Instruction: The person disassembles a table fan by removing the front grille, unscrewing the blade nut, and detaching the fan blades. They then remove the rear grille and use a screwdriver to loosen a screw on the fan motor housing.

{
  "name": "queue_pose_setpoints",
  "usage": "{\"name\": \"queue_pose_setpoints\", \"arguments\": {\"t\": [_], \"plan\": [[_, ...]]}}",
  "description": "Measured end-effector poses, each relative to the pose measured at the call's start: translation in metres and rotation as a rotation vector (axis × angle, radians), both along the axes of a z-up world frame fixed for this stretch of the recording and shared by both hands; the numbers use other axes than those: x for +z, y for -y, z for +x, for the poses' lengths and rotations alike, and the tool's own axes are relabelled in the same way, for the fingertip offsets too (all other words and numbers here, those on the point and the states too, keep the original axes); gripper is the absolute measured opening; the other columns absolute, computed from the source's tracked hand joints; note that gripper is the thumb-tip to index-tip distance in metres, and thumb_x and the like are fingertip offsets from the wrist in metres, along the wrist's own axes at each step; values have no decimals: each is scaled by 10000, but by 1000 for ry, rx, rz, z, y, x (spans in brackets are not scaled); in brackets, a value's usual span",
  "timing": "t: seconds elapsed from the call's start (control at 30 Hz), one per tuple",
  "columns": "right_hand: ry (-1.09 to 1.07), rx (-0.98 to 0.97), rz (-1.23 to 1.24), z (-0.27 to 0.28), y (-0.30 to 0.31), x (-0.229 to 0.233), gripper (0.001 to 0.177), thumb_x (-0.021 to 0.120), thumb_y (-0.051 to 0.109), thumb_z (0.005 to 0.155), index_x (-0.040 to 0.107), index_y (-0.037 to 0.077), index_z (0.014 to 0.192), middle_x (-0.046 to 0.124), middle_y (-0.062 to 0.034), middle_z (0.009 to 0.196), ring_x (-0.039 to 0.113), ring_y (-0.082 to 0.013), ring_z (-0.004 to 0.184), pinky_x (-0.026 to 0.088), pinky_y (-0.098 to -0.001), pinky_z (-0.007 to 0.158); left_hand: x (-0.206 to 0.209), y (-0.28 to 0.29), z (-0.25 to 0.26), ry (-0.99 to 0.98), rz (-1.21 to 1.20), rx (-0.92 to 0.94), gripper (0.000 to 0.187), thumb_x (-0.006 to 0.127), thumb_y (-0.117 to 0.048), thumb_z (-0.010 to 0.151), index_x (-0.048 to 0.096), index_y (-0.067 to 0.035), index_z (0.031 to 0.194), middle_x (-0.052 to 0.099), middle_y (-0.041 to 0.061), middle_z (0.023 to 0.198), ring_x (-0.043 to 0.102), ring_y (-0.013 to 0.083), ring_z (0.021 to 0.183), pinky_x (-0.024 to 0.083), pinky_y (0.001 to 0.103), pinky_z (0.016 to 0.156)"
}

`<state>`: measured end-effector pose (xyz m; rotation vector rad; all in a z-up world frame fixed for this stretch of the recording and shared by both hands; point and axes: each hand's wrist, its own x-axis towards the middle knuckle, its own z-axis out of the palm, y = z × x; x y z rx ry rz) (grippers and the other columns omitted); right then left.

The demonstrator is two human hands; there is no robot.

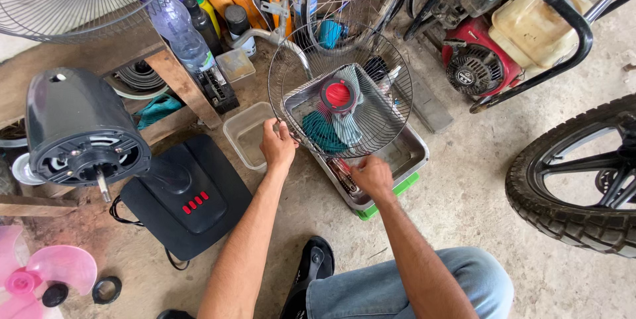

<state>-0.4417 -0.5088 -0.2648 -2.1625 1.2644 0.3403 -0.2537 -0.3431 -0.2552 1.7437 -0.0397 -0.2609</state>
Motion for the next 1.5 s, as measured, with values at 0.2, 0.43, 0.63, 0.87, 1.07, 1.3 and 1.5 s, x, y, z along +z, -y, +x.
{"name": "queue_pose_setpoints", "arguments": {"t": [0.2, 0.43, 0.63, 0.87, 1.07, 1.3, 1.5], "plan": [[210, 31, -334, -15, 4, 3, 459, 838, 241, 753, 636, 80, 1134, 572, -169, 1230, 589, -363, 1139, 512, -485, 944, -14, -5, -18, 55, 89, 19, 403, 589, -394, 1046, 510, 0, 1012, 689, 104, 738, 699, 191, 518, 569, 337, 507], [232, 43, -278, -12, 6, -15, 416, 793, 202, 803, 619, 11, 1129, 641, -178, 1176, 639, -375, 1119, 534, -477, 946, -56, -12, -54, 261, 255, -53, 300, 589, -310, 1058, 540, -19, 1001, 692, 153, 816, 703, 334, 768, 535, 479, 710], [256, 40, -261, -10, -1, -20, 381, 764, 190, 782, 661, 29, 1111, 695, -198, 1136, 664, -376, 1073, 536, -469, 937, -72, -9, -85, 247, 188, -128, 231, 689, -214, 939, 553, -31, 979, 696, 142, 835, 711, 319, 808, 542, 468, 754], [170, -25, -114, -15, -1, 7, 307, 814, 307, 745, 749, 57, 912, 754, -192, 992, 712, -316, 1013, 559, -411, 930, -64, -15, -89, 254, 208, -147, 199, 677, -115, 878, 549, -36, 1007, 690, 140, 847, 699, 316, 824, 533, 462, 772], [38, 56, 128, -20, -2, 37, 349, 761, 372, 756, 770, 36, 849, 800, -146, 841, 807, -258, 859, 628, -351, 844, -42, -29, -93, 233, 229, -152, 208, 657, -89, 852, 541, -28, 1014, 677, 153, 840, 687, 318, 820, 531, 464, 772], [73, 221, 27, -29, -53, 93, 476, 784, 453, 740, 758, -21, 759, 772, -172, 745, 746, -218, 719, 601, -334, 753, -16, -59, -89, 312, 223, -98, 214, 662, -82, 830, 544, -31, 1001, 669, 140, 851, 681, 303, 826, 528, 450, 766], [66, 182, 185, -35, -121, 173, 427, 680, 414, 776, 760, 16, 644, 726, -107, 602, 727, -175, 553, 594, -331, 579, 9, -95, -86, 318, 206, -59, 208, 657, -76, 826, 550, -35, 999, 670, 139, 845, 681, 303, 821, 534, 444, 757]]}}
